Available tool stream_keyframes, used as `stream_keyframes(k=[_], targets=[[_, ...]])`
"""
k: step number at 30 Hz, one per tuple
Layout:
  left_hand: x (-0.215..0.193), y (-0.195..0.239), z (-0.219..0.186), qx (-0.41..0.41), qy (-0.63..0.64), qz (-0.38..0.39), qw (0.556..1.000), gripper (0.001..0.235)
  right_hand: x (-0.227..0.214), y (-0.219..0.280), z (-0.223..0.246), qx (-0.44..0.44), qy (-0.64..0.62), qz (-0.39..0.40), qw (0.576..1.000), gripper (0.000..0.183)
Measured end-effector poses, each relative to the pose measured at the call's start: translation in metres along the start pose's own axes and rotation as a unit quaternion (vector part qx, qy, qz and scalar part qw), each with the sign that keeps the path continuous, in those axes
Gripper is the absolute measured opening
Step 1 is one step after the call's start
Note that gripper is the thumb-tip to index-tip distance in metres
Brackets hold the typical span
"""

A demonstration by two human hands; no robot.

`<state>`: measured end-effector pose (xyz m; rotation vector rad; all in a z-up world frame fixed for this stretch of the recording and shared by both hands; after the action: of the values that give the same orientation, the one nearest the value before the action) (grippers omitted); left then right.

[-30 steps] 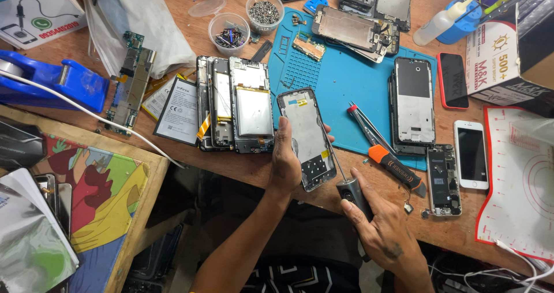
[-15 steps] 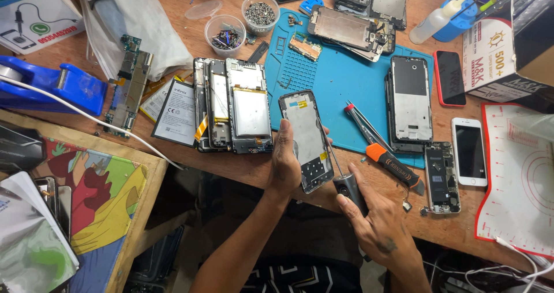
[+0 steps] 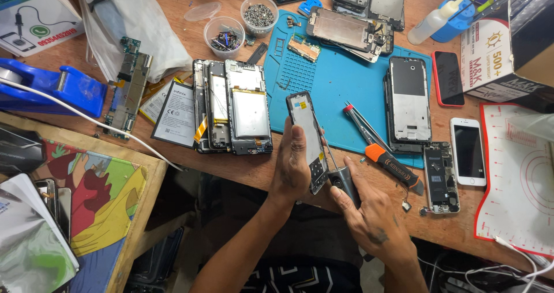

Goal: The person disassembles a smartphone using a screwdriver and tweezers, removes the battery, and manipulates internal components on a cluttered workbench. The person then reassembles the device and places it back on the table.

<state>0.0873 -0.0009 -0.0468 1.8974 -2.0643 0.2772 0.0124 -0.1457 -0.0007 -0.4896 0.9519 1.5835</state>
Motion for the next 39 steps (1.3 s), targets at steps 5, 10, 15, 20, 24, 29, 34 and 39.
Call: stream_keyframes(k=[5, 10, 15, 20, 24, 29, 34, 39], targets=[[0.003, 0.003, -0.006, -0.013, -0.035, 0.004, 0.999, 0.071, -0.004, -0.001, 0.003, -0.007, -0.012, -0.011, 1.0, 0.072], [0.004, 0.004, -0.01, -0.009, -0.036, 0.006, 0.999, 0.07, -0.006, -0.001, 0.004, 0.024, -0.009, 0.001, 1.0, 0.073], [0.005, 0.004, -0.01, 0.003, -0.028, 0.012, 1.0, 0.072, -0.006, -0.007, 0.008, -0.048, -0.032, -0.038, 0.998, 0.07], [0.005, 0.003, -0.007, -0.011, -0.03, 0.017, 0.999, 0.077, -0.005, -0.012, 0.002, -0.03, -0.025, -0.029, 0.999, 0.072], [0.005, 0.002, -0.003, -0.014, -0.024, 0.019, 0.999, 0.078, -0.003, -0.017, -0.001, 0.007, -0.024, -0.01, 1.0, 0.074], [0.001, -0.002, 0.006, -0.004, -0.003, 0.038, 0.999, 0.077, -0.01, -0.02, 0.006, -0.082, 0.006, -0.053, 0.995, 0.07], [-0.006, -0.004, 0.015, -0.037, 0.055, 0.052, 0.996, 0.075, -0.013, -0.022, -0.003, -0.011, -0.008, -0.031, 0.999, 0.072], [-0.007, -0.005, 0.018, -0.049, 0.115, 0.081, 0.989, 0.076, -0.019, -0.025, -0.011, -0.038, 0.004, -0.04, 0.998, 0.072]])
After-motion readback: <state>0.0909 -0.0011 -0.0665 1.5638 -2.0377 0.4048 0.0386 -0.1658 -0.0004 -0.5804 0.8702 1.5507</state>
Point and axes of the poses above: each hand's wrist, its own y-axis away from the middle knuckle, its own x-axis out of the palm, z = x × y, the point moved 4 cm from there along -y, towards the middle knuckle, and after that the axes turned 5 degrees about -x, right-handed, at the moved point
